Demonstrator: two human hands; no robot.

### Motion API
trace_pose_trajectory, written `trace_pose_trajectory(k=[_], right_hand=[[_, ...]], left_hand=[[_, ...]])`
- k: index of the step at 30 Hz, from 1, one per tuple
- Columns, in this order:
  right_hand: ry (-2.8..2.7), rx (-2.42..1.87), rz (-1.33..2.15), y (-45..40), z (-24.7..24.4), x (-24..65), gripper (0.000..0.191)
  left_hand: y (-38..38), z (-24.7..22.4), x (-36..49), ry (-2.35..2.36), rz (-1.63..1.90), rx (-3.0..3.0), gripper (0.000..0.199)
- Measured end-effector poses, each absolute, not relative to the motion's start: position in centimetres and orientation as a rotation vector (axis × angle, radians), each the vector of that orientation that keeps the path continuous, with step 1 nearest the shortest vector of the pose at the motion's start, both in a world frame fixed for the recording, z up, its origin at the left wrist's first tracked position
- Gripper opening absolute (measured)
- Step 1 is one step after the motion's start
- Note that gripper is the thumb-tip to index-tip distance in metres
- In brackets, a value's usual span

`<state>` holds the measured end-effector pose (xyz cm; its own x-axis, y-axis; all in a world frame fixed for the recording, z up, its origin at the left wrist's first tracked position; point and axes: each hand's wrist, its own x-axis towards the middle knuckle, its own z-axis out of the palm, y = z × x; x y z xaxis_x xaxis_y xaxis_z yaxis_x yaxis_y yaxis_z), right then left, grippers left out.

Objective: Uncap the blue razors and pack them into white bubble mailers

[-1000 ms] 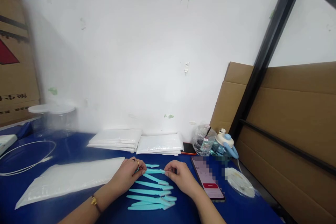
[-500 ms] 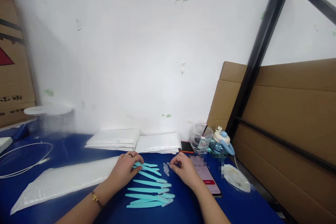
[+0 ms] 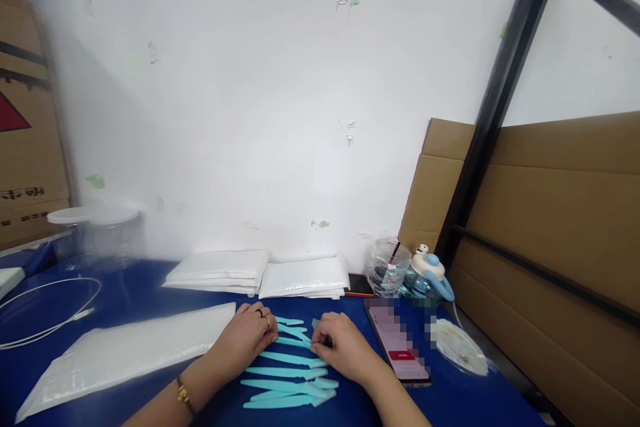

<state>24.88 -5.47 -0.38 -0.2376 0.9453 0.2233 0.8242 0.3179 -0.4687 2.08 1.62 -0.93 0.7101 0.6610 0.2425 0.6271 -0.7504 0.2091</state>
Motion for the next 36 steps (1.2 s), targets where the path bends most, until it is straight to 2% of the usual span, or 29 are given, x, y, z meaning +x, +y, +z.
trace_pose_trajectory(k=[7, 14, 20, 24, 29, 36], right_hand=[[-2.027, -1.595, 0.35, -4.9, 0.1, 27.0, 0.01], [-1.945, -1.608, 0.373, -5.2, 0.8, 27.8, 0.01], [-2.154, -1.455, 0.658, -6.6, 0.7, 26.7, 0.008], [-2.127, -1.459, 0.615, -6.1, -0.4, 26.4, 0.011], [-2.113, -1.455, 0.597, -5.6, -0.8, 26.0, 0.007], [-2.059, -1.579, 0.427, -5.5, 0.1, 27.4, 0.012]], left_hand=[[1.9, 0.4, 1.6, 1.133, 0.605, 2.807, 0.019], [2.4, -0.3, 1.2, 1.163, 0.648, 2.752, 0.016], [1.3, -0.1, 0.8, 0.83, 0.527, 2.69, 0.016], [1.1, -0.4, 1.0, 0.802, 0.433, 2.74, 0.011], [1.3, -0.9, 1.5, 0.825, 0.46, 2.816, 0.016], [2.1, 0.1, 0.9, 0.978, 0.53, 2.763, 0.017]])
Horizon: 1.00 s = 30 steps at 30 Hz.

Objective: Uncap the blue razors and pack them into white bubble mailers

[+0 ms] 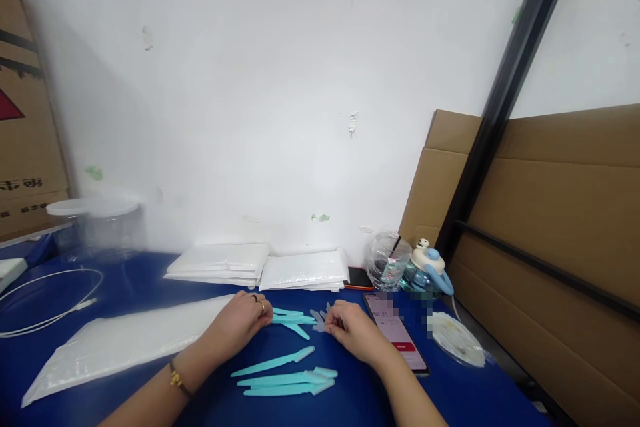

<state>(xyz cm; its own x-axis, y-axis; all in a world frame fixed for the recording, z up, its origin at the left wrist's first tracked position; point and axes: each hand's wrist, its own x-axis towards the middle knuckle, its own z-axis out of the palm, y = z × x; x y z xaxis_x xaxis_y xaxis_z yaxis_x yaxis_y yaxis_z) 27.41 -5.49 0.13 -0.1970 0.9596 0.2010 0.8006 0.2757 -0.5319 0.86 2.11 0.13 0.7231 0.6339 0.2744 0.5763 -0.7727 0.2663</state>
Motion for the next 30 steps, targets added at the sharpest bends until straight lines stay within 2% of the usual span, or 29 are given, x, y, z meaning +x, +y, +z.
trace_pose_trajectory(k=[7, 12, 15, 19, 22, 30], right_hand=[[-2.012, -1.568, 0.373, -5.5, 0.6, 27.4, 0.008], [-2.207, -1.365, 0.549, -6.0, 0.1, 25.3, 0.008], [-2.244, -1.398, 0.509, -5.8, -0.8, 24.3, 0.007], [-2.269, -1.421, 0.382, -5.7, -1.2, 23.6, 0.008], [-2.264, -1.415, 0.419, -5.9, -0.7, 23.7, 0.003], [-2.056, -1.646, 0.312, -5.4, 0.8, 26.8, 0.009]], left_hand=[[2.7, 0.5, 0.2, 1.145, 0.606, 2.683, 0.015], [0.8, 0.6, 0.8, 0.91, 0.474, 2.532, 0.016], [-0.1, 0.2, 1.2, 0.817, 0.379, 2.53, 0.019], [0.1, -0.7, 1.7, 0.84, 0.38, 2.608, 0.005], [0.6, -1.1, 2.0, 0.836, 0.428, 2.641, 0.007], [2.4, -0.5, 1.4, 1.042, 0.54, 2.645, 0.015]])
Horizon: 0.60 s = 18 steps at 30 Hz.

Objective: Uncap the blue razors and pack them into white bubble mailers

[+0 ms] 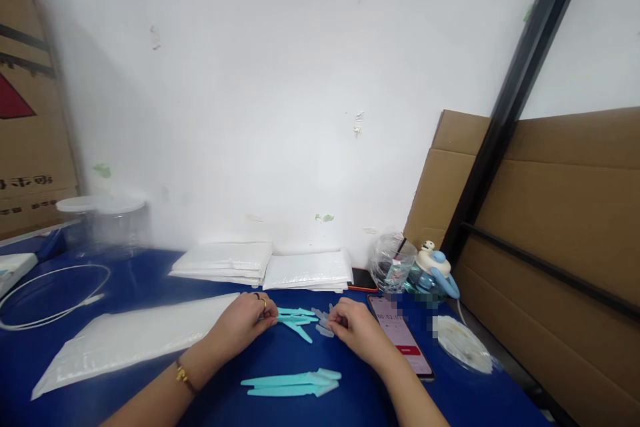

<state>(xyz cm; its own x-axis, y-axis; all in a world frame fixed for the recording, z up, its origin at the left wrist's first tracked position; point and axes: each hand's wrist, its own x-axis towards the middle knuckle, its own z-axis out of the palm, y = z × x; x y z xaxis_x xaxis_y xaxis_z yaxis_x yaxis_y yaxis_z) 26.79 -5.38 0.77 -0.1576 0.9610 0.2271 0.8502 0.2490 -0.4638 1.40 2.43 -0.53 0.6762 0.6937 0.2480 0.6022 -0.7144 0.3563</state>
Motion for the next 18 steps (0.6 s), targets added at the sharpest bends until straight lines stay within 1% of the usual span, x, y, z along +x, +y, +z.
trace_pose_trajectory(k=[4, 7, 10, 11, 12, 14, 16, 18], right_hand=[[-2.02, -1.645, 0.327, -5.8, 1.8, 27.2, 0.011], [-2.052, -1.578, 0.456, -6.8, 2.3, 26.7, 0.013], [-2.135, -1.504, 0.664, -7.5, 1.9, 25.9, 0.006], [-2.161, -1.483, 0.717, -7.6, 1.6, 25.7, 0.006], [-2.18, -1.471, 0.756, -7.6, 1.3, 25.4, 0.01], [-2.194, -1.464, 0.808, -7.4, 0.6, 25.1, 0.014], [-2.189, -1.463, 0.837, -7.2, 0.2, 25.0, 0.012], [-2.17, -1.464, 0.845, -7.0, 0.2, 24.9, 0.008]], left_hand=[[2.1, 0.0, 1.4, 1.035, 0.592, 2.663, 0.018], [0.7, 0.5, 1.6, 0.96, 0.631, 2.594, 0.02], [-0.7, 0.6, 1.8, 0.801, 0.462, 2.542, 0.028], [-0.9, 0.4, 1.9, 0.756, 0.397, 2.545, 0.03], [-1.1, 0.2, 1.9, 0.726, 0.344, 2.547, 0.028], [-1.1, -0.3, 2.1, 0.732, 0.291, 2.529, 0.018], [-0.9, -0.6, 2.3, 0.782, 0.288, 2.486, 0.011], [-0.6, -0.7, 2.5, 0.836, 0.307, 2.449, 0.012]])
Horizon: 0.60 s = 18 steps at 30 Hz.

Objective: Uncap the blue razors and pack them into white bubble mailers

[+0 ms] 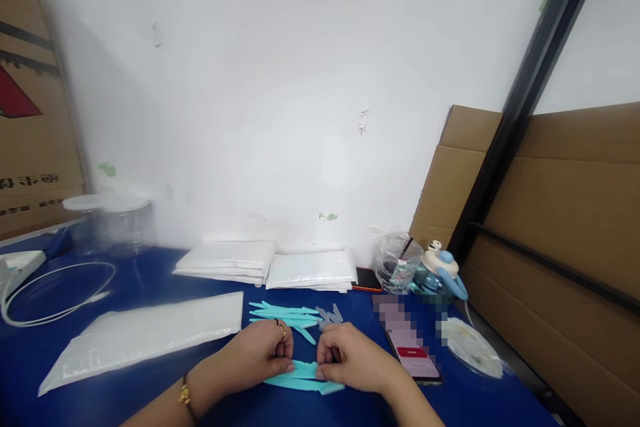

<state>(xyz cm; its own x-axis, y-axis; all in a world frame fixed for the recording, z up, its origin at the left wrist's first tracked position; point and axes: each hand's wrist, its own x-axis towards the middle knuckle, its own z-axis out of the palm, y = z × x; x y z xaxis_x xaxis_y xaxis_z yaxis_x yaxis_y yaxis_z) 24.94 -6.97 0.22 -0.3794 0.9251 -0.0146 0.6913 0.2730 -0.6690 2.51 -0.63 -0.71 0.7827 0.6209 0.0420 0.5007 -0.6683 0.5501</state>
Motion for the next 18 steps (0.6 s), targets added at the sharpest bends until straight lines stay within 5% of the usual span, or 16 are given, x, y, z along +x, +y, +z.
trace_pose_trajectory(k=[14, 18], right_hand=[[-1.96, -1.718, 0.533, -5.7, 0.9, 27.3, 0.01], [-2.004, -1.649, 0.672, -6.8, 1.5, 27.1, 0.01]], left_hand=[[3.1, -0.3, 0.9, 1.141, 0.518, 2.5, 0.014], [2.7, -0.2, 1.0, 1.136, 0.639, 2.5, 0.022]])
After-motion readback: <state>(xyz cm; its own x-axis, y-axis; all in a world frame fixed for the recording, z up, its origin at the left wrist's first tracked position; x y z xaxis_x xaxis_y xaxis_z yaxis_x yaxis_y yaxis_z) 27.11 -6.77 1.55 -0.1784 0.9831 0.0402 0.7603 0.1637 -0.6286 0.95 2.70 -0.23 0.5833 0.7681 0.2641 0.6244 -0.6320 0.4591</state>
